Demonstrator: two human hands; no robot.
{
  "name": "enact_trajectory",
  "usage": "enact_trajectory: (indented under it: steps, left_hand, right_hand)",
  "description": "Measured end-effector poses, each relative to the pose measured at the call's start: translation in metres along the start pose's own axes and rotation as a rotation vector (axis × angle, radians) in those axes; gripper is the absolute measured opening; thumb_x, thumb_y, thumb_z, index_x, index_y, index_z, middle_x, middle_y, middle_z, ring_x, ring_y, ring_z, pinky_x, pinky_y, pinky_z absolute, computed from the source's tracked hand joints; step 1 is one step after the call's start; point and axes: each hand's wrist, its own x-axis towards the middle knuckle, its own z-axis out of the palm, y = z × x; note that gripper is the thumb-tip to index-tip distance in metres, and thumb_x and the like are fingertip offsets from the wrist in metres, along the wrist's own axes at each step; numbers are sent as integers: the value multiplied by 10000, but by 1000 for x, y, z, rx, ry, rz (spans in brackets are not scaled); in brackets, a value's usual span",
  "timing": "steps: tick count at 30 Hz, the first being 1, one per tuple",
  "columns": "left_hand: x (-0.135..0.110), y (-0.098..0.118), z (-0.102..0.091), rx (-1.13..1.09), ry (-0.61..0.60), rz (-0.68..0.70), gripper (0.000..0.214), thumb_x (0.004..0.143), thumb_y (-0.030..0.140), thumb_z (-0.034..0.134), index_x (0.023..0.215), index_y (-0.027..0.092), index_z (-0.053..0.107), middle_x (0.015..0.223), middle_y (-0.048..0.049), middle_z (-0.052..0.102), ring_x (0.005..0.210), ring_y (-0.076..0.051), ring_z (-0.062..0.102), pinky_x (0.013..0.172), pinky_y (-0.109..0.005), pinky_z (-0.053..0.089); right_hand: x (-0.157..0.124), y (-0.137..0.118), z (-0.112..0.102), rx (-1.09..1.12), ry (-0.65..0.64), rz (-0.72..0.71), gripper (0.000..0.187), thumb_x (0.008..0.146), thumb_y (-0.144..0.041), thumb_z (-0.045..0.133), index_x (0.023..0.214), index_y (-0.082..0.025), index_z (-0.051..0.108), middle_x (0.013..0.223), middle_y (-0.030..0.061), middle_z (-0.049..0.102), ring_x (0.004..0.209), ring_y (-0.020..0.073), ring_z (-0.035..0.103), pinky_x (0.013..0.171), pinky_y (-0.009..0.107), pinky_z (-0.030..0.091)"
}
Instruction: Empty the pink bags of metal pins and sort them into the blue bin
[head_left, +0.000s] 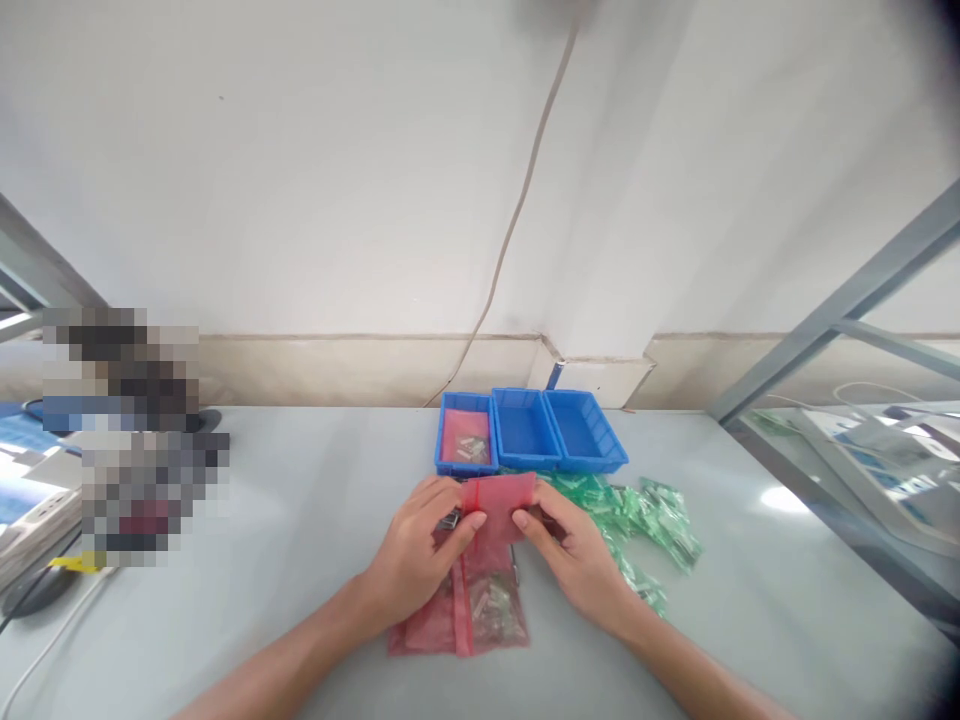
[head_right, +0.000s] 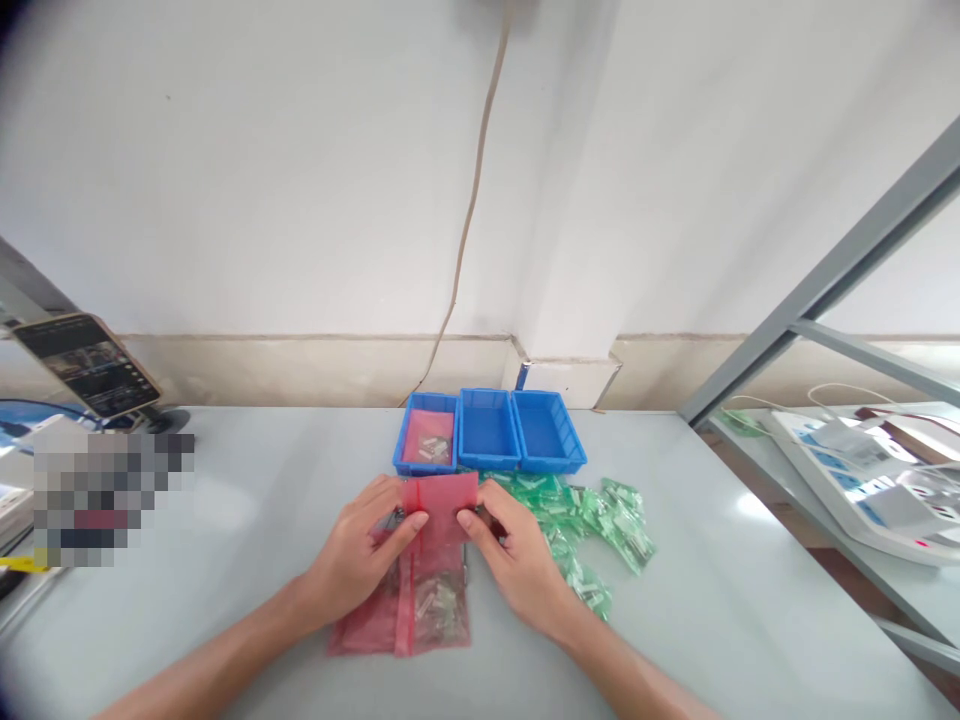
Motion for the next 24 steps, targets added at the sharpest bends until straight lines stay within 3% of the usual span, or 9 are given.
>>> enact_trajectory:
  steps: [17,24]
  left_hand:
    - [4,0,0,-30,-51,-94,274,1124,422,551,1121,224,740,999,-58,717,950,-229,613,861,-351,511]
    - [3,-1,0,-32,-38,-105,264,1128,407,550,1150,232,746,995,-51,723,938,-222,619,855,-342,513]
  right_hand:
    - [-1,-3,-3,-31,5,-18,245,1118,-380,513,939,-255,625,898,38,644,995,260,663,896,356,544]
    - [-1,-2,-1,-1,-17,26,278,1135,-451,487,995,-261,633,901,40,631,970,264,638,900,377,543]
